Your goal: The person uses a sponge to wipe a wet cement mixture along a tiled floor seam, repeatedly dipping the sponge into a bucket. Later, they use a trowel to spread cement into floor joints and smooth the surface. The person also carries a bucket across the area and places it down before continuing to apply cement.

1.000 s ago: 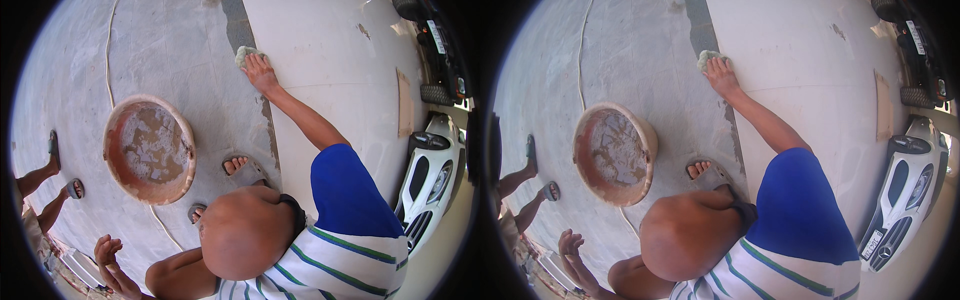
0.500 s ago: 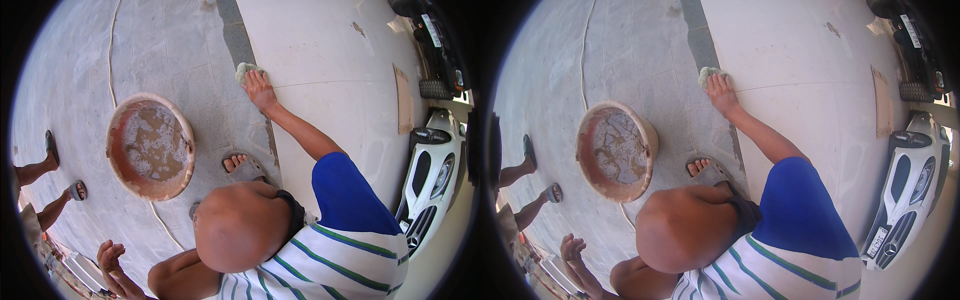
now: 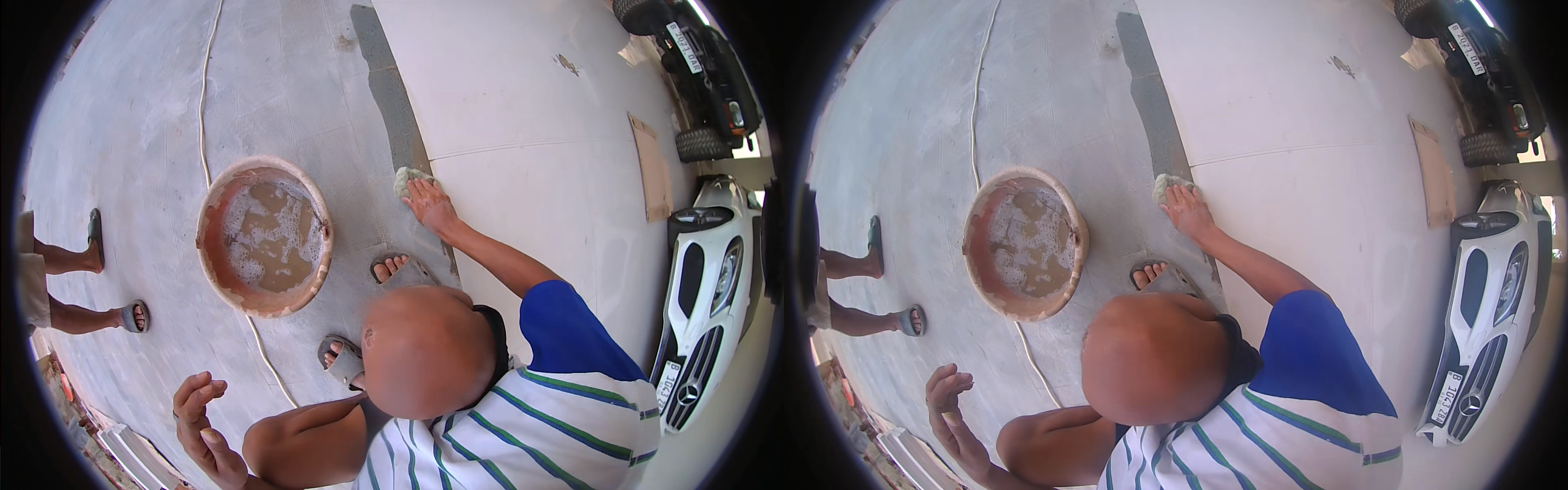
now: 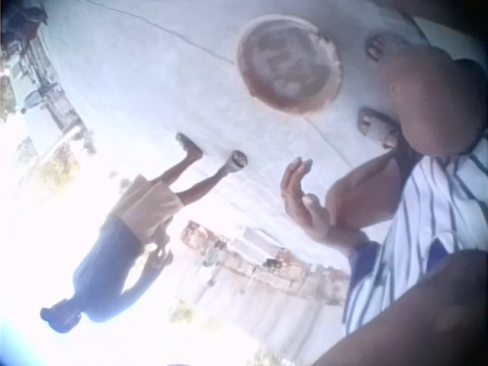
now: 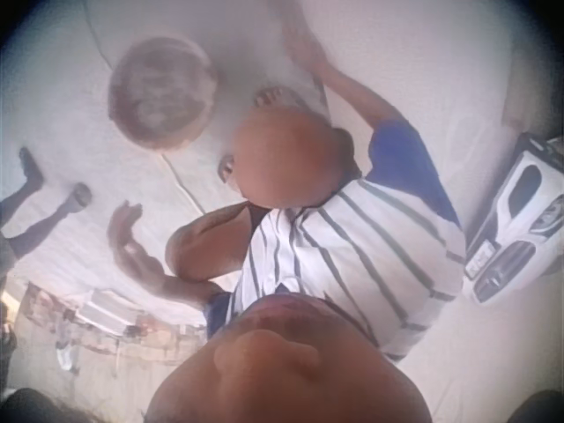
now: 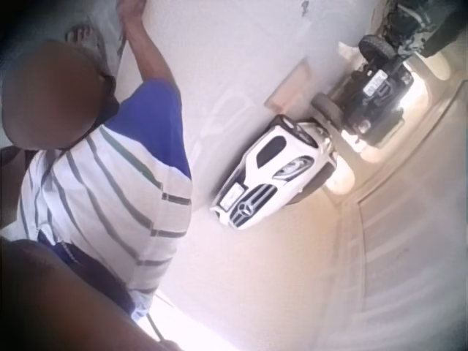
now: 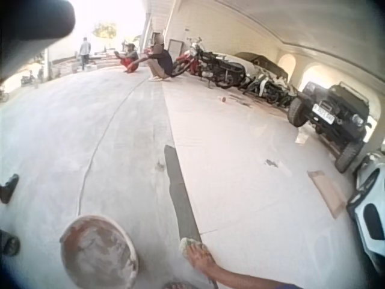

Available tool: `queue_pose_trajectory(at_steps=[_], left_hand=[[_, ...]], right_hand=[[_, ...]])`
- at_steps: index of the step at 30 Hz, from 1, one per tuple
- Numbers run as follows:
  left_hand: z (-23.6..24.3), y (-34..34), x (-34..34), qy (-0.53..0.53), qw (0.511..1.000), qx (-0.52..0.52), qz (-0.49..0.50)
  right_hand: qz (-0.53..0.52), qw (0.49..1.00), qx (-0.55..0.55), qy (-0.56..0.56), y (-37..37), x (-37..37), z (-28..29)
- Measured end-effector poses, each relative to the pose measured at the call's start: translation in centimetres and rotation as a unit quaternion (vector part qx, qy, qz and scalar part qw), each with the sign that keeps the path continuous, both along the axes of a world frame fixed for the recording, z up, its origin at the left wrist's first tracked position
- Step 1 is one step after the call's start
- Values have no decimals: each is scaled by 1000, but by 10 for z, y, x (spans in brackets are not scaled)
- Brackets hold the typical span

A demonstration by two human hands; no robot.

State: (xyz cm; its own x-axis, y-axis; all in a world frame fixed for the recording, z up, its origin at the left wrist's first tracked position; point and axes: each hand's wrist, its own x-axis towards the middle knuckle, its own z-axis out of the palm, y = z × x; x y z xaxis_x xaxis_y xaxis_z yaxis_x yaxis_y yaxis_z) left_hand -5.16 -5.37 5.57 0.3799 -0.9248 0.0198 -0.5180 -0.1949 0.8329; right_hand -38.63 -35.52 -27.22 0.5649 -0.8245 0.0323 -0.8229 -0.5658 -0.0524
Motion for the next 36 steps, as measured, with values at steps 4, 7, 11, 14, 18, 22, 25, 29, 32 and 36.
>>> queue_pose_trajectory(at_steps=[4,7,11,14,18,22,25,29,32,36], left_hand=[[4,-7,-15,29,998,-40,-44],[2,-17,-22,68,991,-69,-95],[-5,-44,-41,151,975,-158,-49],[1,-50,-40,174,963,-208,3],[4,-41,-38,146,966,-214,17],[6,-2,-26,151,964,-204,77],[27,34,-25,8,973,-118,199],[20,39,-24,68,953,-146,257],[2,22,-21,101,947,-155,261],[-3,-22,-37,130,943,-197,235]], right_hand=[[-212,912,305,-174,5,32,83],[-101,864,334,-364,18,81,164],[87,856,402,-313,39,177,221],[235,893,351,-155,56,259,187],[252,892,359,113,61,315,72],[372,833,337,231,77,326,0],[359,839,332,239,124,332,9],[287,873,348,187,124,312,0],[141,860,486,73,103,318,25],[22,766,635,-94,81,306,53]])
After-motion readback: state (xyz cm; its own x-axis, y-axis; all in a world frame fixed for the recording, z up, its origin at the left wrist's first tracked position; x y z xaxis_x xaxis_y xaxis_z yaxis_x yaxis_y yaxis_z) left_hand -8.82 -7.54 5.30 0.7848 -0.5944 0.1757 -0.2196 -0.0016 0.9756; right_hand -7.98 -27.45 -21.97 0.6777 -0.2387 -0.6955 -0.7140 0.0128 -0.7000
